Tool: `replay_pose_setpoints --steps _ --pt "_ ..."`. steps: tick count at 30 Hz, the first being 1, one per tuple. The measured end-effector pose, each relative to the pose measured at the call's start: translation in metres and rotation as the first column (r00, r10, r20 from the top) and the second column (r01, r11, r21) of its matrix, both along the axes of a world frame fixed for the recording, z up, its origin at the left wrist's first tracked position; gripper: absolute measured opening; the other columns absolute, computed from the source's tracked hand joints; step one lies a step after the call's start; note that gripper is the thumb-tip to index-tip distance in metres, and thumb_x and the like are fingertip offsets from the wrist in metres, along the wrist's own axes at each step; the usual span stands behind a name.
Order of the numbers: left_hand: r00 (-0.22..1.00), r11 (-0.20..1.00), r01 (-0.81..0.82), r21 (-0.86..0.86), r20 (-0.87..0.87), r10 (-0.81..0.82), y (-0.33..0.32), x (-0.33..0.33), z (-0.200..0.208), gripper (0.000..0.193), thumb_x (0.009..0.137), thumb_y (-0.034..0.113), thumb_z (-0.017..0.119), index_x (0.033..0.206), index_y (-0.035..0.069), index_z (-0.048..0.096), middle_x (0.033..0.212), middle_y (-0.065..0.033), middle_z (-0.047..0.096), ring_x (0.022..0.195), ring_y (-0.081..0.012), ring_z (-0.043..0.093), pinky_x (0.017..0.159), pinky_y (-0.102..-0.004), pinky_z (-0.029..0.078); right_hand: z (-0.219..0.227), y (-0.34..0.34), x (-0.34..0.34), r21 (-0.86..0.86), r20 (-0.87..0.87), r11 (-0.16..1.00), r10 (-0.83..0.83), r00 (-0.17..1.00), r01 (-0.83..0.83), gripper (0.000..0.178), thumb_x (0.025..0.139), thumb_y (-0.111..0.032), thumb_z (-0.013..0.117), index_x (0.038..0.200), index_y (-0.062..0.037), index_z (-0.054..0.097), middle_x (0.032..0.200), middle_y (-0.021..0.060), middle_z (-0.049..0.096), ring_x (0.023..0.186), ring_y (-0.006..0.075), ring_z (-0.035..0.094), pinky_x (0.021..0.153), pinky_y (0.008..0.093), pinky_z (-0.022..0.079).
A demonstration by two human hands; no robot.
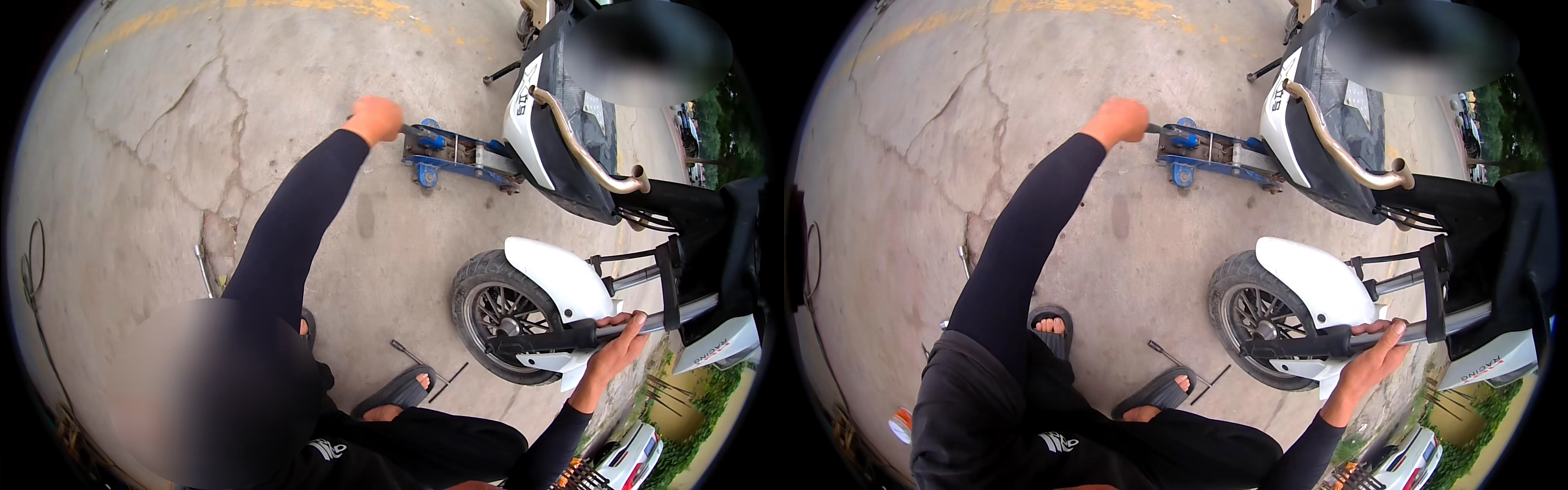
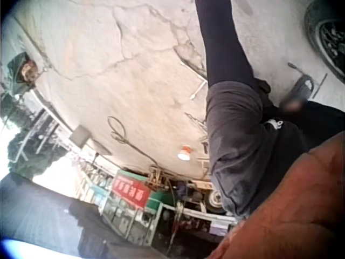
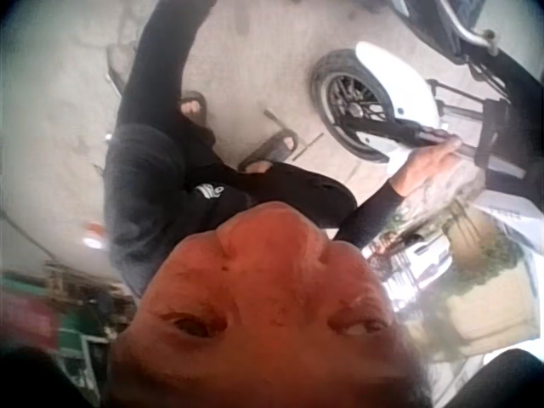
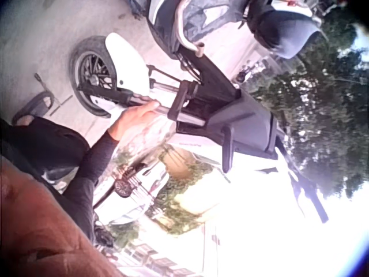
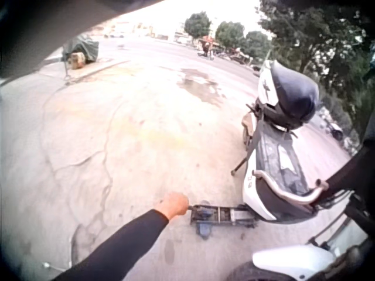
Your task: The person uses a floor jack to lift the front of a white motorcycle. They then use a wrench to loosen the axle nut and remove the front wheel, placing it on the ground. Finally, they use pliers to detach the brake caliper from the fork.
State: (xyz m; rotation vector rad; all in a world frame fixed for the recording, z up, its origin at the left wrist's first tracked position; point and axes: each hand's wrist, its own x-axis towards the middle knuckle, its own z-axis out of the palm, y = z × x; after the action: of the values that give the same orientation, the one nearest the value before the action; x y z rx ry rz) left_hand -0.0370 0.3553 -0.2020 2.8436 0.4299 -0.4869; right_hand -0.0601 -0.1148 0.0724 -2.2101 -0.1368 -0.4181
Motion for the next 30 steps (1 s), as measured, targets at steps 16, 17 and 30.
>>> replay_pose_setpoints --steps 16,17,30 --pt "0.999 0.994 -0.037 -0.098 0.031 0.040 0.005 -0.029 -0.027 0.024 0.083 0.023 0.070 0.100 0.007 0.078 0.103 -0.0178 0.076 0.098 -0.0359 0.073 0.083 -0.0464 0.059 -0.002 0.000 -0.008 0.049 0.018 0.999 -0.022 1.000 0.021 0.043 0.109 -0.041 0.049 0.117 0.0009 0.050 0.077 0.0052 0.051 0.064 0.0159 0.057 0.063 0.0285 0.047" --pt "0.997 0.990 -0.041 -0.134 0.066 0.050 0.004 -0.032 -0.040 0.025 0.082 0.023 0.071 0.100 0.006 0.078 0.104 -0.0186 0.076 0.100 -0.0365 0.073 0.086 -0.0468 0.058 0.001 0.001 -0.008 0.034 0.029 0.999 -0.031 0.999 0.030 0.043 0.109 -0.041 0.049 0.116 0.0010 0.051 0.077 0.0052 0.052 0.064 0.0160 0.057 0.063 0.0289 0.047" --pt "0.979 0.975 0.065 0.215 0.177 -0.104 -0.018 0.018 0.005 0.021 0.083 0.015 0.066 0.098 0.005 0.077 0.102 -0.0190 0.076 0.095 -0.0384 0.074 0.081 -0.0485 0.059 -0.001 0.002 0.000 -0.055 0.057 0.998 -0.002 0.998 0.005 0.045 0.109 -0.039 0.049 0.116 0.0049 0.051 0.070 0.0078 0.061 0.066 0.0208 0.069 0.063 0.0276 0.046"
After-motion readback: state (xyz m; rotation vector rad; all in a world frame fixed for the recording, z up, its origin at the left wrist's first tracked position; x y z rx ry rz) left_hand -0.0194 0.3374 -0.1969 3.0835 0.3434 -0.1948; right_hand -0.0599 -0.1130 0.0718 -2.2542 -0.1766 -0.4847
